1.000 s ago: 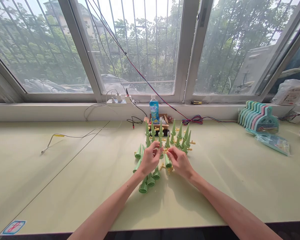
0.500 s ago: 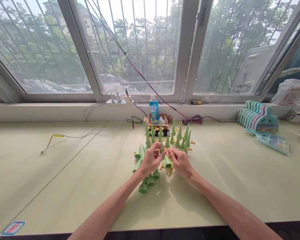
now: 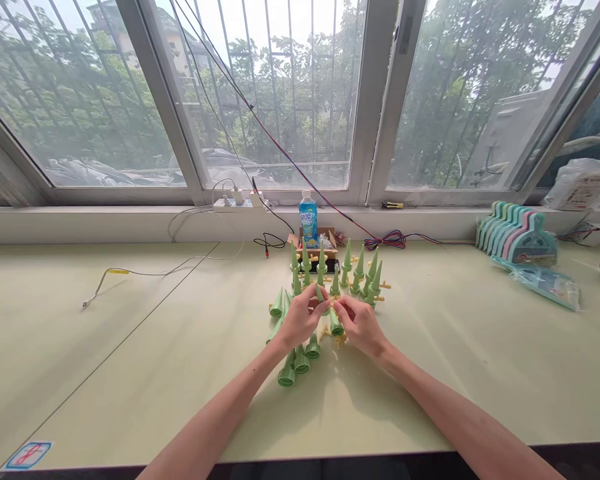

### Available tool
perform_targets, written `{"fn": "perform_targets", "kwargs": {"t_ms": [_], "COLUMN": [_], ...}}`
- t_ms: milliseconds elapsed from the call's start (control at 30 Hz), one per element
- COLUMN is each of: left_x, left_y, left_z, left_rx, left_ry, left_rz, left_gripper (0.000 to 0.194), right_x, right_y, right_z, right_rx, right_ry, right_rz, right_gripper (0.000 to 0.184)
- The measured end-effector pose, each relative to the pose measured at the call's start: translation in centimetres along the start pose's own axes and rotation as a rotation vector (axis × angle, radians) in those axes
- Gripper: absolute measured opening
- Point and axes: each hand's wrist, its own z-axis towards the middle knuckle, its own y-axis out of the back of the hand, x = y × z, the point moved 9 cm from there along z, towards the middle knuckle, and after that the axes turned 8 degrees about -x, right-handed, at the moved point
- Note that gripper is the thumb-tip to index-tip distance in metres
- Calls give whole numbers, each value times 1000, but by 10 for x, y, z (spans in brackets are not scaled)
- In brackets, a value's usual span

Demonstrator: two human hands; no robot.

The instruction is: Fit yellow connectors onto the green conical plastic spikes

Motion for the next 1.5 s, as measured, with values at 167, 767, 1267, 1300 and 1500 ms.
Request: {"fn": "perform_targets", "kwargs": {"t_ms": [167,767,1267,1300,1500], "left_x": [-1,-31,-38,-38,-31], "left_y": [-3,-1,-3,-3,-2], "left_z": [0,-11,-13,-14,-12], "left_rx": [51,-43,-37,-36,-38], "left_ry": [-15,-449,-458,-454,-393], "left_rz": [26,220,231,235,241], "left_gripper": [19,16,17,17,17], "right_x": [3,8,7,7,5], "right_y": [4,11,11,11,9], "right_z": [1,1,3,3,2], "right_rx": [-30,-82,-111,-112,-106], "right_ry": [-11,64,74,74,51], "right_rz": [8,39,-15,-17,-16], "right_gripper": [27,25,41,42,43]}}
